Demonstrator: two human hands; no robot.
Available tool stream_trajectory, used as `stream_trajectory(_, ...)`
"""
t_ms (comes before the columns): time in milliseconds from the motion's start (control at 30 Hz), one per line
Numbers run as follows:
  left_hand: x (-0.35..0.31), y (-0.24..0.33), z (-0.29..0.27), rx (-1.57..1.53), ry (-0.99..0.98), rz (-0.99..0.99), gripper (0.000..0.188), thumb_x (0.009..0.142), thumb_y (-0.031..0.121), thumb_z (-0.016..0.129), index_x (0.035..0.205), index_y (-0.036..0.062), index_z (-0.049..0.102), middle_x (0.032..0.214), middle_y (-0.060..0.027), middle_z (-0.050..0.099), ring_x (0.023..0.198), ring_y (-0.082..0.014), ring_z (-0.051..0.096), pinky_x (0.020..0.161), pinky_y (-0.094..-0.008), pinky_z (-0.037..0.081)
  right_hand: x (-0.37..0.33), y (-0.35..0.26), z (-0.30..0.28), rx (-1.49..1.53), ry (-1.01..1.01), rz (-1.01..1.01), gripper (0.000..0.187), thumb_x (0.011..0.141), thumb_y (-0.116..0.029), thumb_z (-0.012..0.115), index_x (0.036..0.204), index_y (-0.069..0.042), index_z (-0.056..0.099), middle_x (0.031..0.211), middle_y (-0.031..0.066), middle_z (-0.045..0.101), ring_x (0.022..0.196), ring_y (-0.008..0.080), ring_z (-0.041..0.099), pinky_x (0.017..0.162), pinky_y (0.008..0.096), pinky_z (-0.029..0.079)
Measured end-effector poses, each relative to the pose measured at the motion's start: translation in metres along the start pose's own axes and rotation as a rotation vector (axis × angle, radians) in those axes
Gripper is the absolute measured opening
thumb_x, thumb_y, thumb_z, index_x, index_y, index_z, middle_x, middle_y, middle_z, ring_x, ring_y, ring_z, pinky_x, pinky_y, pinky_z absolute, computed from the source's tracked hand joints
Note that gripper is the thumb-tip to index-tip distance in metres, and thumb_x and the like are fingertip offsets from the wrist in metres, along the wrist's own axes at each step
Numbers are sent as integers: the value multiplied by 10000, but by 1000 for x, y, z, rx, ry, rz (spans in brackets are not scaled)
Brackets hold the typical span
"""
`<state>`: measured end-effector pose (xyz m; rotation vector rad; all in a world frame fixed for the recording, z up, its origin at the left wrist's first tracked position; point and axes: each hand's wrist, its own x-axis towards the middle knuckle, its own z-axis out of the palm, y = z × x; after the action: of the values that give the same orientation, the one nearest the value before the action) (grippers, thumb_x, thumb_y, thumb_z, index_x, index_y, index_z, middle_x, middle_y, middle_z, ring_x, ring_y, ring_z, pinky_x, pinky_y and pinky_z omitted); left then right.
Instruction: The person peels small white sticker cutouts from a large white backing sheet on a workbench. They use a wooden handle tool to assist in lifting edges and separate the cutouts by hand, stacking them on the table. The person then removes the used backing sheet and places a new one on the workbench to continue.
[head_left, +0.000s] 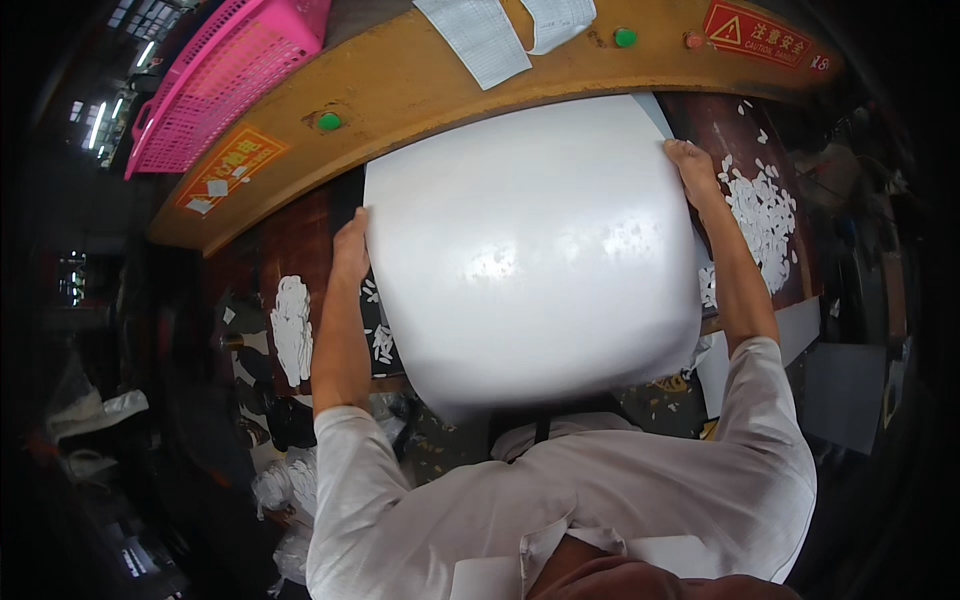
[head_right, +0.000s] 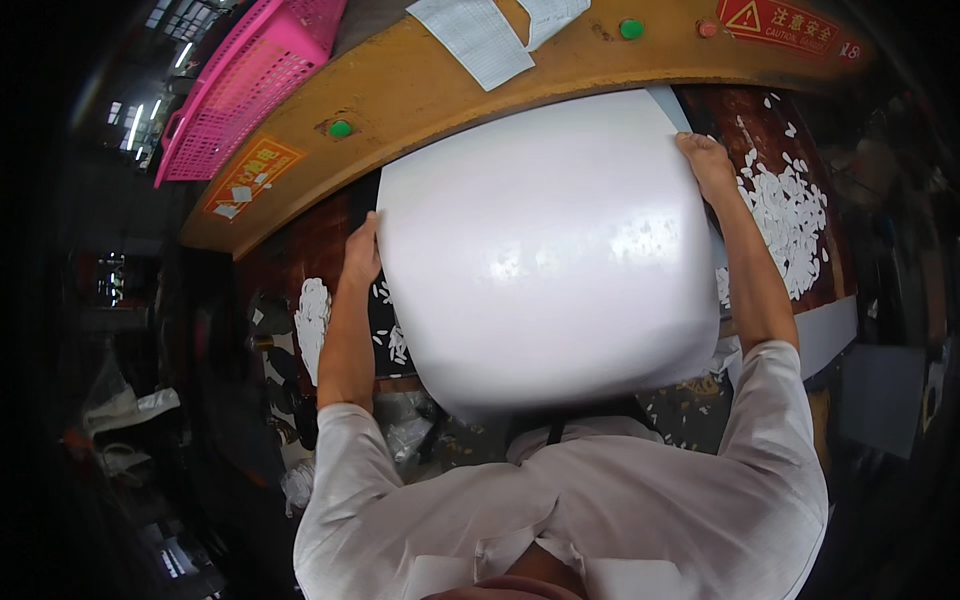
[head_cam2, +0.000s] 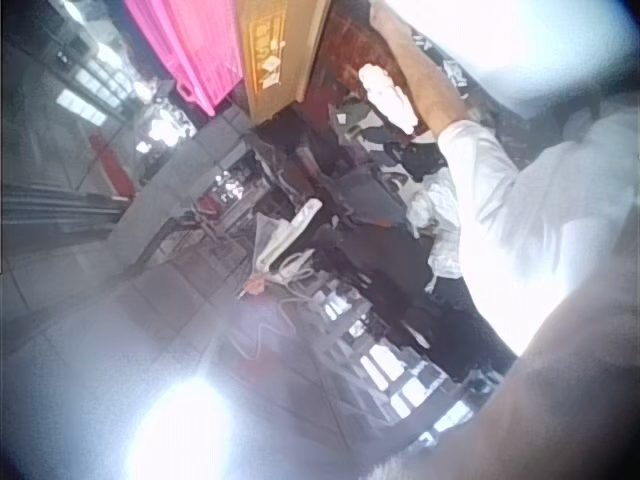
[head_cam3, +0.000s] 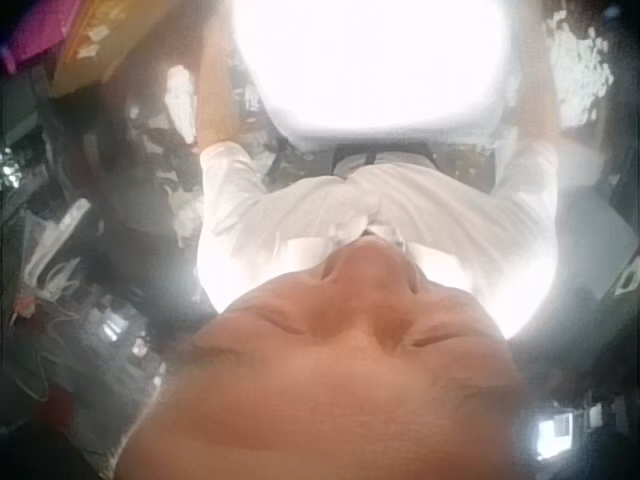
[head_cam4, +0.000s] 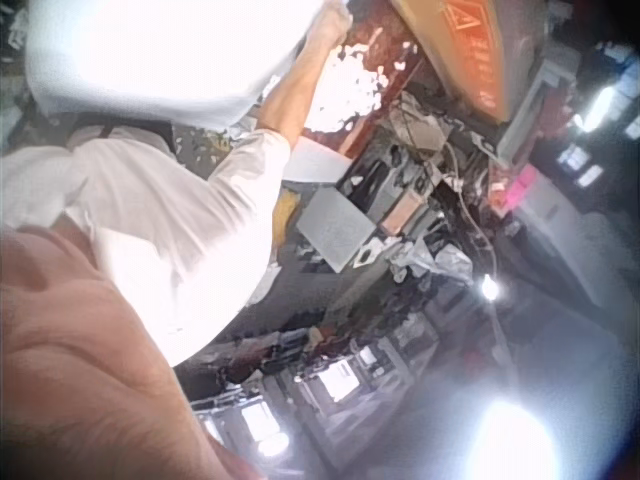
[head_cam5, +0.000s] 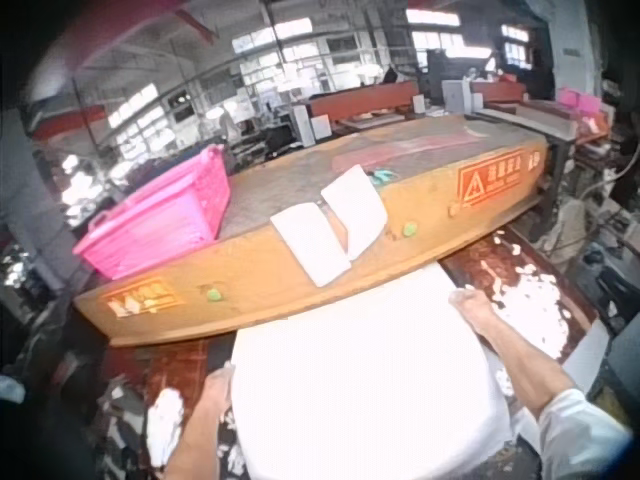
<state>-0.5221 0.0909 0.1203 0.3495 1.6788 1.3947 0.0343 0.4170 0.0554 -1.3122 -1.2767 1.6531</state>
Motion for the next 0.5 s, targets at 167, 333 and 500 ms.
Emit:
stream_trajectory(167,-125,-101,-27,122,187,-351,316,1053,279,741,1190,-5,739,1059,-78,747,887,-171,675,747,-340,554,-192,55,-33,-430,-22,336,443,998,-216,781,1344,49,700,1224,117,758,1123,210,688,1029,359,529)
stream_trajectory(333,-66,-64,-33,291,218,-207,288,1045,300,742,936,36,708,848,-27,704,705,-119,629,651,-306,535,-154,25,-16,-384,78,268,433,1009,-231,765,1314,69,697,1199,134,759,1028,185,692,954,325,547)
stream_trajectory(500,-13,-63,-25,554,111,-76,353,1021,244,749,1198,-55,693,1060,-106,736,935,-172,682,840,-331,566,-94,-2,-8,-156,29,209,364,1045,-303,735,1216,18,730,1019,37,744,833,129,667,790,282,564)
